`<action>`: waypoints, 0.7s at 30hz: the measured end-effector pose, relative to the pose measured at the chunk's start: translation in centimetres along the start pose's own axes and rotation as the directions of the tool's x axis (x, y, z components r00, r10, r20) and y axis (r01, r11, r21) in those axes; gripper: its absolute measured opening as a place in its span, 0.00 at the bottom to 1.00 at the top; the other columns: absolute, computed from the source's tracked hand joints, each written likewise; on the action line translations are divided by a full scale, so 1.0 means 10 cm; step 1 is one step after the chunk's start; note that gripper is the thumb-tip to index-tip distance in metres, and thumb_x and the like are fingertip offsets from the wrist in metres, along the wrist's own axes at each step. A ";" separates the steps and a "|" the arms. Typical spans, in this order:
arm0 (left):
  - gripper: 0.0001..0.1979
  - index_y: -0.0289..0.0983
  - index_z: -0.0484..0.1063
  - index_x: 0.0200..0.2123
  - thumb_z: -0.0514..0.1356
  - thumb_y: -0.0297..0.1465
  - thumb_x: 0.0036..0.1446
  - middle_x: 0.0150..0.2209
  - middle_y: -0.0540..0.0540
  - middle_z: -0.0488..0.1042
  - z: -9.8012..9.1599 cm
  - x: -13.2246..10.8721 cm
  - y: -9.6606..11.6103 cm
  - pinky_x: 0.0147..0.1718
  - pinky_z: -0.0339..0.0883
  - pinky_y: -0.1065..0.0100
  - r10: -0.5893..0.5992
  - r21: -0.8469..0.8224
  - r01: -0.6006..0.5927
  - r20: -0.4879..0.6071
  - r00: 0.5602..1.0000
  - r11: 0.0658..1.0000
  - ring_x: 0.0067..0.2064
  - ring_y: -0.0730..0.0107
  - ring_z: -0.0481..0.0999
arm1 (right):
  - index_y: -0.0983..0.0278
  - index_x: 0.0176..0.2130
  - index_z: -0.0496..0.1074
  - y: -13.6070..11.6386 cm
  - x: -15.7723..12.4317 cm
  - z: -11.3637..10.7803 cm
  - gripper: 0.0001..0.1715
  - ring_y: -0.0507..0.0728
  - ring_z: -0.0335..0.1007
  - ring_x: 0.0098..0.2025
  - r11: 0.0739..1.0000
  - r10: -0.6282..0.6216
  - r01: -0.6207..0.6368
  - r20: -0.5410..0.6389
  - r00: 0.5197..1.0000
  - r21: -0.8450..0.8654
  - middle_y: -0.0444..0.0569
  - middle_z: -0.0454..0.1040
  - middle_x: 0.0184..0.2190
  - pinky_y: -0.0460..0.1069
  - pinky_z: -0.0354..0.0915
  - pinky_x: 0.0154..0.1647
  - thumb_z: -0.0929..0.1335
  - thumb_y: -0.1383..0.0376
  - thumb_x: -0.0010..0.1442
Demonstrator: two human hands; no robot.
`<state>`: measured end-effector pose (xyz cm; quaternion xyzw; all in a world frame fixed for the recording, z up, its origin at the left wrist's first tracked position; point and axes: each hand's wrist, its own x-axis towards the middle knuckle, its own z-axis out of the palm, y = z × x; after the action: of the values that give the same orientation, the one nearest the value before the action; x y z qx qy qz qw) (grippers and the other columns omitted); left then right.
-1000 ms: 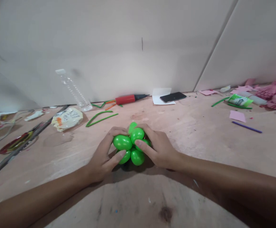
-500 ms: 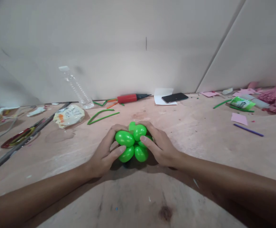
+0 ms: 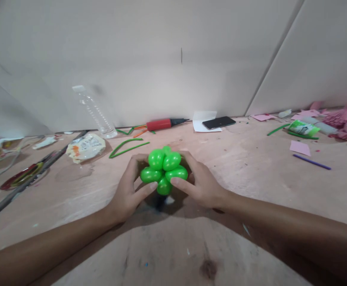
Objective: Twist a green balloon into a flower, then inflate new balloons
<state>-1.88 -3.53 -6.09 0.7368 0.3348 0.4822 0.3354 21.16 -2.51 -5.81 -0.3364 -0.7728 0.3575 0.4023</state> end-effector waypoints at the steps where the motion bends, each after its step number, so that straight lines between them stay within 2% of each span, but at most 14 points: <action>1: 0.22 0.42 0.61 0.53 0.65 0.37 0.60 0.51 0.44 0.68 0.00 0.00 0.00 0.54 0.65 0.56 -0.009 0.021 0.009 0.010 1.000 1.000 0.54 0.58 0.70 | 0.54 0.63 0.60 0.00 0.00 0.00 0.31 0.63 0.72 0.55 0.999 -0.007 0.007 0.008 1.000 -0.037 0.51 0.72 0.58 0.58 0.69 0.53 0.68 0.52 0.66; 4: 0.36 0.45 0.57 0.61 0.71 0.38 0.54 0.57 0.43 0.67 0.02 0.01 0.02 0.51 0.69 0.58 -0.049 0.050 0.050 -0.013 0.999 0.998 0.58 0.56 0.69 | 0.54 0.68 0.57 -0.01 0.01 0.00 0.36 0.64 0.71 0.56 0.983 -0.065 0.073 0.056 0.996 -0.170 0.51 0.72 0.60 0.59 0.68 0.54 0.69 0.54 0.65; 6: 0.39 0.47 0.57 0.63 0.72 0.38 0.53 0.59 0.42 0.66 0.03 0.02 0.04 0.50 0.71 0.59 -0.069 0.041 0.070 -0.025 0.997 0.997 0.60 0.55 0.68 | 0.54 0.70 0.54 -0.02 0.00 0.00 0.41 0.65 0.71 0.57 0.967 -0.108 0.131 0.115 0.987 -0.220 0.52 0.70 0.62 0.59 0.67 0.55 0.69 0.56 0.64; 10: 0.23 0.43 0.69 0.53 0.70 0.36 0.55 0.53 0.45 0.72 0.04 0.04 0.09 0.56 0.68 0.57 -0.011 0.129 0.014 -0.027 1.000 0.992 0.57 0.58 0.72 | 0.56 0.73 0.48 -0.02 -0.02 -0.02 0.42 0.66 0.73 0.56 0.954 -0.116 0.155 0.163 0.980 -0.257 0.55 0.69 0.64 0.60 0.68 0.53 0.66 0.55 0.67; 12: 0.19 0.42 0.70 0.50 0.69 0.36 0.56 0.50 0.45 0.74 0.03 0.05 0.11 0.54 0.69 0.58 -0.002 0.129 0.006 -0.030 1.000 0.992 0.54 0.59 0.74 | 0.57 0.73 0.48 -0.02 -0.02 -0.03 0.40 0.66 0.73 0.55 0.953 -0.114 0.157 0.176 0.978 -0.260 0.56 0.68 0.65 0.60 0.68 0.52 0.63 0.54 0.69; 15: 0.18 0.42 0.70 0.49 0.68 0.36 0.58 0.48 0.46 0.74 0.03 0.05 0.11 0.50 0.71 0.60 -0.013 0.093 0.015 -0.024 1.000 0.996 0.51 0.61 0.75 | 0.57 0.72 0.49 -0.01 -0.02 -0.03 0.36 0.66 0.74 0.53 0.958 -0.115 0.160 0.193 0.974 -0.239 0.56 0.69 0.64 0.60 0.68 0.51 0.60 0.53 0.71; 18: 0.18 0.42 0.69 0.49 0.68 0.36 0.57 0.49 0.45 0.73 0.03 0.04 0.10 0.52 0.70 0.59 -0.006 0.084 0.007 -0.017 1.000 0.996 0.51 0.60 0.74 | 0.56 0.72 0.49 -0.02 -0.02 -0.03 0.37 0.66 0.74 0.50 0.960 -0.078 0.126 0.195 0.978 -0.251 0.55 0.73 0.59 0.60 0.68 0.48 0.61 0.51 0.70; 21: 0.23 0.42 0.66 0.55 0.66 0.38 0.59 0.53 0.43 0.72 0.01 0.03 0.07 0.53 0.70 0.57 -0.026 0.004 0.026 0.024 0.999 1.000 0.55 0.57 0.73 | 0.54 0.71 0.50 -0.01 -0.02 -0.02 0.37 0.66 0.74 0.50 0.963 -0.044 0.085 0.164 0.986 -0.257 0.53 0.74 0.57 0.61 0.68 0.48 0.62 0.49 0.69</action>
<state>-1.54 -3.72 -5.44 0.7389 0.3411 0.4683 0.3441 21.37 -2.73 -5.71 -0.3322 -0.8531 0.2639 0.3038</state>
